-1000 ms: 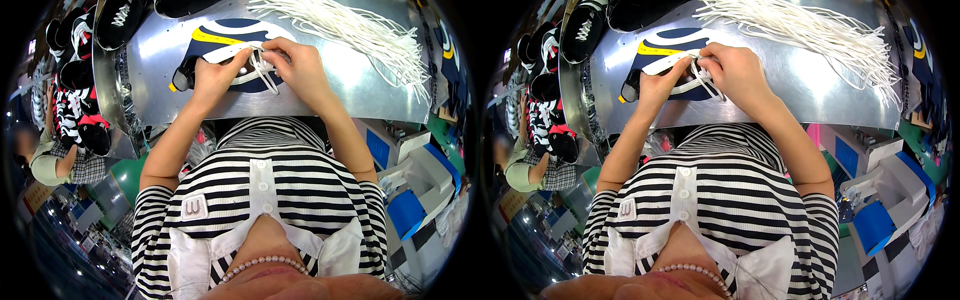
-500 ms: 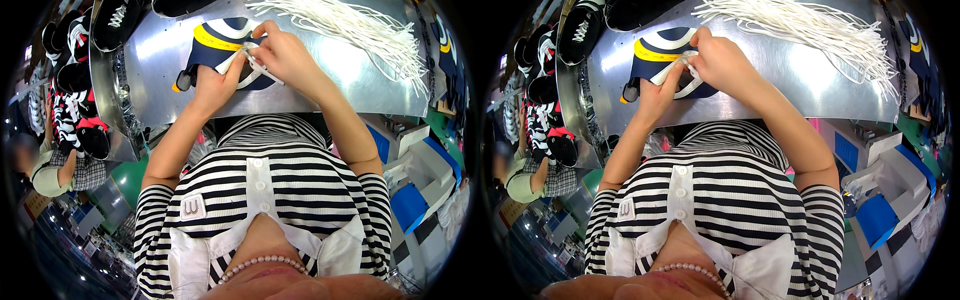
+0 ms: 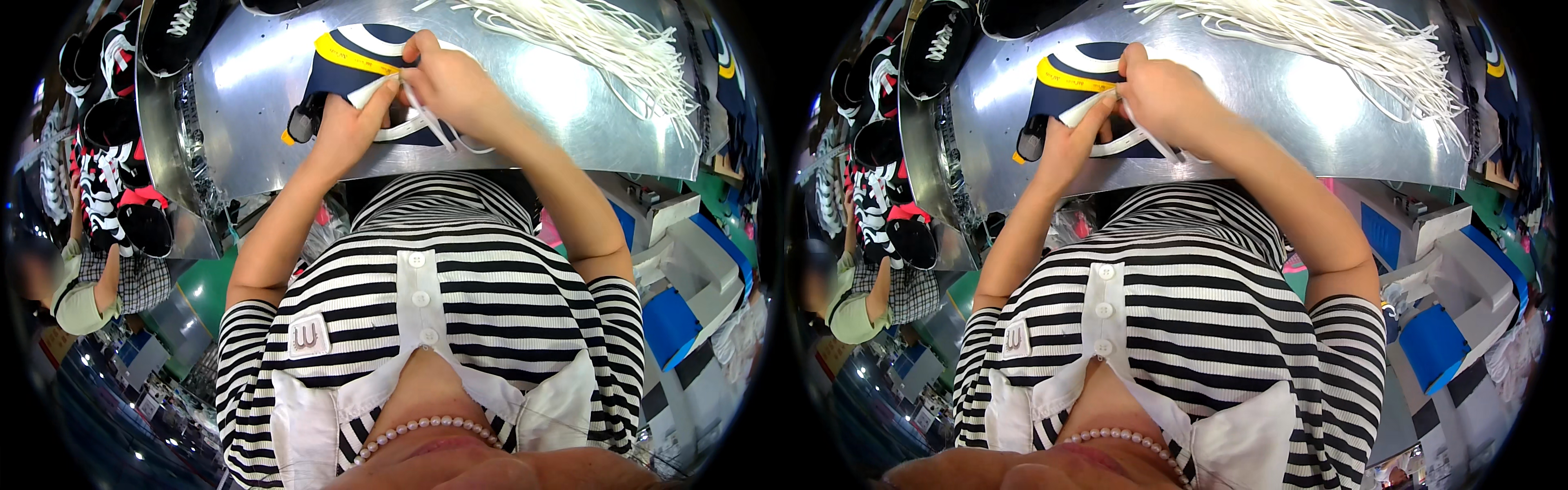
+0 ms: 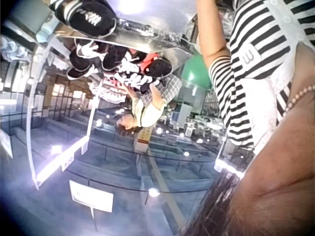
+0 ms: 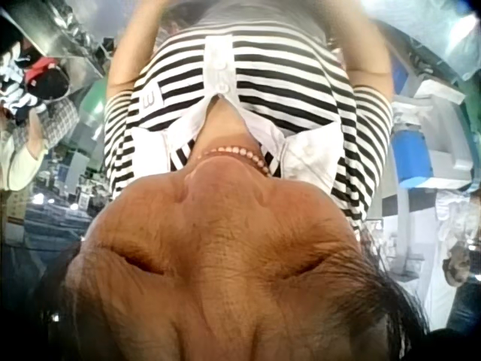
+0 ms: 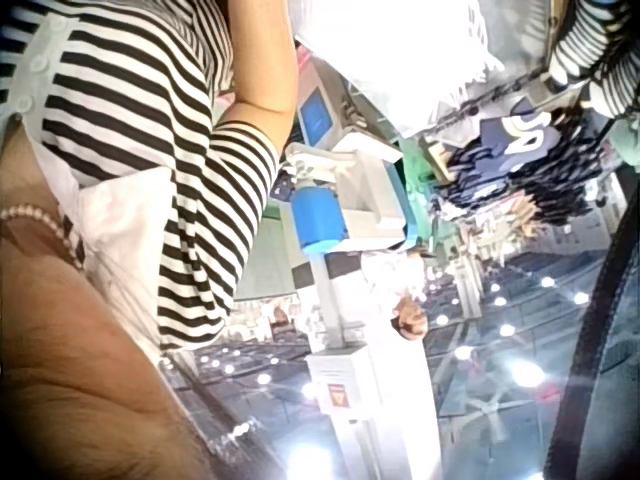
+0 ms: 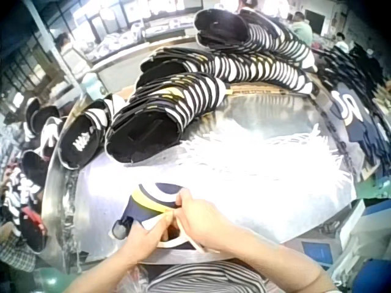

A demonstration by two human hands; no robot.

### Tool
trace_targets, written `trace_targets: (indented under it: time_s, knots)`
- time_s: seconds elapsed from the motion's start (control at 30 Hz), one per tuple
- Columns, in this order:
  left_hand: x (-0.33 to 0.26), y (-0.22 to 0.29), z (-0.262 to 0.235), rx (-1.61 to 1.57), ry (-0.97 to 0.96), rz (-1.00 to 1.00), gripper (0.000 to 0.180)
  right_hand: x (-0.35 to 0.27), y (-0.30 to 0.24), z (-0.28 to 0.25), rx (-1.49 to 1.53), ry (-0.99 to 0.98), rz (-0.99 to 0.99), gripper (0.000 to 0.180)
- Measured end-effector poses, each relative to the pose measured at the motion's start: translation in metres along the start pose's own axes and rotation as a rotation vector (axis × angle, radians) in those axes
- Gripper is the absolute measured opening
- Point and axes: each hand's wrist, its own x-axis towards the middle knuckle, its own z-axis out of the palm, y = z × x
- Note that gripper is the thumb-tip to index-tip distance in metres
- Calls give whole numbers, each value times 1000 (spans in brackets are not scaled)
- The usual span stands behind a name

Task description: The person threads white laces through the eyelets of a blue and yellow shoe by hand at a manufacturing station.

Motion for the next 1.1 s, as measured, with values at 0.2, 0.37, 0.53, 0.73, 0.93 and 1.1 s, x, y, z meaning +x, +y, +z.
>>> trace_targets:
  time_s: [0.2,0.37,0.53,0.73,0.93,1.1]
  knots:
    - [14,4,-11,-51,-107,-168,32,9,11,-39,-9,45,58,23]
    - [23,4,1,-28,129,-173,36,13,25,2,273,187,6,25]
    - [29,10,0,-104,106,-257,30,19,26,-1,236,190,73,25]
    - [-10,51,-61,-736,-396,-195,5,25,28,11,115,289,141,23]
    - [-72,156,-175,-1368,133,599,24,24,26,13,125,429,140,22]
    - [-51,40,-57,-4,187,178,17,25,28,15,219,425,115,21]
